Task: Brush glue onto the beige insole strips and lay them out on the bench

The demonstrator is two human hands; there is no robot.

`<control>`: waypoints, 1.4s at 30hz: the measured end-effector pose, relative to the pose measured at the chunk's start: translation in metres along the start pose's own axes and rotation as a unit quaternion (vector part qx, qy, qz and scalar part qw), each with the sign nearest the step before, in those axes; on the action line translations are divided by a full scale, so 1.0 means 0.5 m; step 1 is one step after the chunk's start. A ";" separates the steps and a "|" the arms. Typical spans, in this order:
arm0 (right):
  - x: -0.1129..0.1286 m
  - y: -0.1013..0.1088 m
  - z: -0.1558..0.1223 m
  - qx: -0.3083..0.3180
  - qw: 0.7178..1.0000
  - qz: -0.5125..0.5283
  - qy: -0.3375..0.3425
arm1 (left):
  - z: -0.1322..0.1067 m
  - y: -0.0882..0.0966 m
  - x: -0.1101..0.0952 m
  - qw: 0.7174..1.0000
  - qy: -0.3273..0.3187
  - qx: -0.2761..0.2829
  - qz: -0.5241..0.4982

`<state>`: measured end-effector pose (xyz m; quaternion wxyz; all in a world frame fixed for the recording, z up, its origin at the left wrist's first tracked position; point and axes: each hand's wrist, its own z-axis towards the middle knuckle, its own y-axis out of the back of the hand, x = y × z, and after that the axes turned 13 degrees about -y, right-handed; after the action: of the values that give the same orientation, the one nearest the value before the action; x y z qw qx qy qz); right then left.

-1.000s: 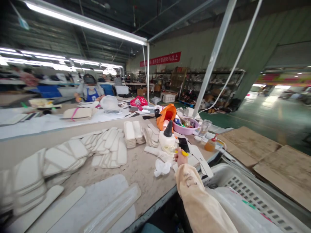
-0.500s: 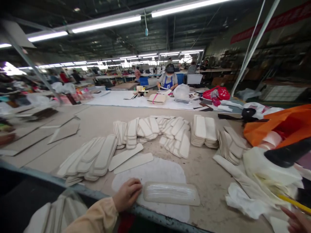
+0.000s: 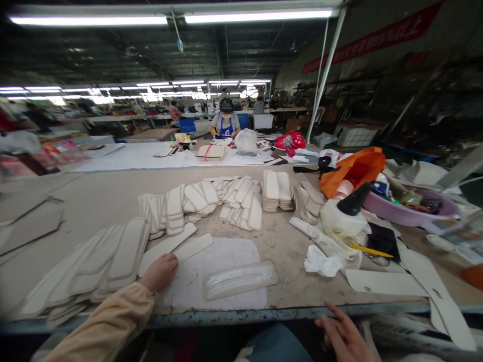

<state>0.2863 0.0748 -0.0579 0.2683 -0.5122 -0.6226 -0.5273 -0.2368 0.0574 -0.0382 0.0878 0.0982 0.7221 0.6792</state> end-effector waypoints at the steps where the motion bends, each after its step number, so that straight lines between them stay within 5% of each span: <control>1: 0.011 -0.015 -0.012 0.027 0.999 0.016 -0.012 | 0.002 0.003 0.004 1.000 -0.006 0.007 -0.001; 9: 0.034 -0.138 -0.071 0.132 0.988 0.003 0.076 | 0.019 0.018 0.002 0.999 -0.002 0.029 0.016; 14: 0.047 -0.175 -0.091 0.172 0.977 0.000 0.127 | 0.002 0.090 -0.018 0.998 0.040 -0.044 0.009; 17: 0.069 -0.185 -0.092 0.173 0.977 0.072 0.104 | -0.032 0.152 -0.069 0.985 -0.003 -0.106 -0.135; 20: 0.090 -0.200 -0.097 0.266 0.949 0.161 0.058 | -0.073 0.175 -0.153 0.946 -0.085 -0.034 -0.312; 24: 0.101 -0.227 -0.122 0.419 0.877 0.237 -0.010 | -0.115 0.132 -0.258 0.887 -0.097 0.056 -0.449; 26: 0.098 -0.233 -0.136 0.432 0.874 0.219 -0.039 | -0.124 0.100 -0.291 0.859 -0.095 0.088 -0.495; 31: 0.081 -0.215 -0.137 0.403 0.905 0.117 -0.075 | -0.137 0.039 -0.320 0.762 -0.013 0.083 -0.642; 36: 0.089 -0.191 -0.089 0.267 0.957 0.098 -0.056 | -0.155 0.011 -0.312 0.679 0.056 0.102 -0.725; 42: 0.120 -0.194 0.002 0.112 0.992 -0.052 0.015 | -0.084 0.038 -0.268 0.711 0.122 0.021 -0.692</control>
<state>0.1773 0.1047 -0.0430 0.3050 -0.4381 -0.6994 -0.4752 -0.1181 -0.0171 -0.0177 0.4421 -0.5109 0.6067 0.4188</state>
